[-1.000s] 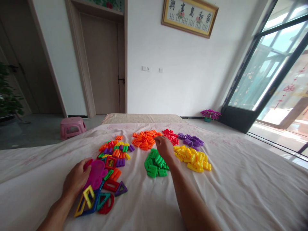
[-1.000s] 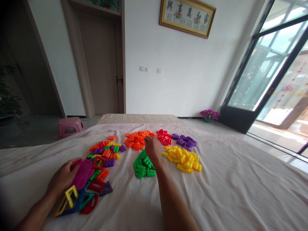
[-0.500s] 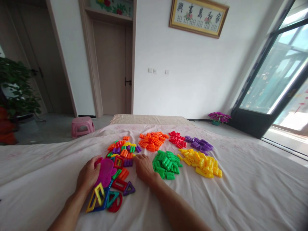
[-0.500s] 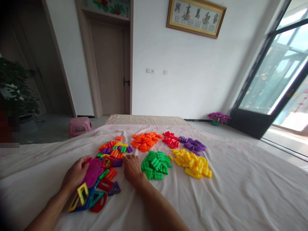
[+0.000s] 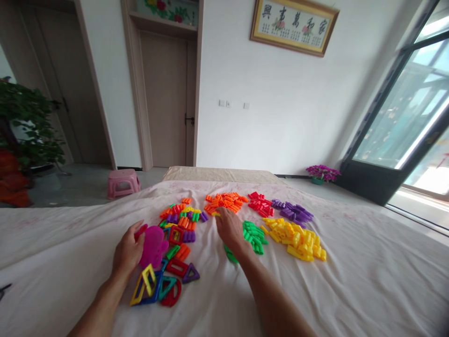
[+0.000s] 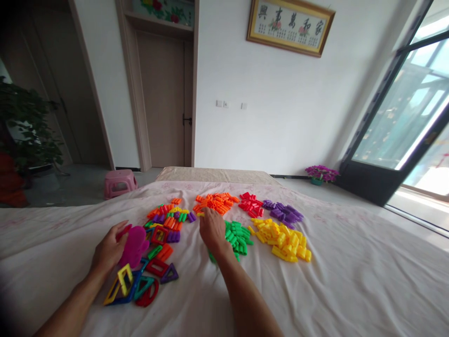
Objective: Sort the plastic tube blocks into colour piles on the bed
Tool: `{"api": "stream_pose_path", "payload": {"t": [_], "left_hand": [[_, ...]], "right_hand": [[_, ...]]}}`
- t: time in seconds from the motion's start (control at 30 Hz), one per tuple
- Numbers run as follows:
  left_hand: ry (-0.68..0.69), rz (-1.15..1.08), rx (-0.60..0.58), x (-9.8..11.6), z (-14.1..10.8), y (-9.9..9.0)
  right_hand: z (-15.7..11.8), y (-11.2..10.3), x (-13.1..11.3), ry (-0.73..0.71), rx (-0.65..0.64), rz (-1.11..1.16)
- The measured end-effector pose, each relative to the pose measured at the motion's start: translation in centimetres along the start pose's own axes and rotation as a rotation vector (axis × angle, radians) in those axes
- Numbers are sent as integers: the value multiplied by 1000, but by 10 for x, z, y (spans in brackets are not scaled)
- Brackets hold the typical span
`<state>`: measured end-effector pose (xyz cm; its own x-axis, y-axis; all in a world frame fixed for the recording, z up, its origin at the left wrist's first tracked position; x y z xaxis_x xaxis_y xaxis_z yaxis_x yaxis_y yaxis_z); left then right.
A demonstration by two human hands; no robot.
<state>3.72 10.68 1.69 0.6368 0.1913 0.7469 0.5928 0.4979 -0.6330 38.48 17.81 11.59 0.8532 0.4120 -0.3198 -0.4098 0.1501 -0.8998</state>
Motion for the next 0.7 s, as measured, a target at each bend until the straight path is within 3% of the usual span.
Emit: {"api": "stream_pose_path", "payload": {"t": [0.23, 0.43, 0.57, 0.7], "left_hand": [[-74, 27, 120, -1, -6, -26], [-154, 4, 205, -14, -7, -46], [-192, 63, 333, -14, -14, -66], [-202, 293, 465, 4, -27, -85]], "right_hand": [[8, -57, 105, 325, 130, -10], [-23, -97, 182, 607, 202, -85], [-47, -119, 204, 745, 289, -148], [-43, -124, 193, 687, 354, -149]]}}
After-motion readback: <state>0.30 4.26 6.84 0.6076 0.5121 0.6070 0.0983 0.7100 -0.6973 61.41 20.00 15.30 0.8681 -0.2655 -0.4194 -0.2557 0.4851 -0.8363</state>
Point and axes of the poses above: each hand's wrist, its own z-axis towards the middle knuckle, its own y-axis out of the palm, x = y × z, the point moved 9 cm from there along z, towards the middle knuckle, and after that the axes turned 7 degrees about -x, right-handed, at the moved point
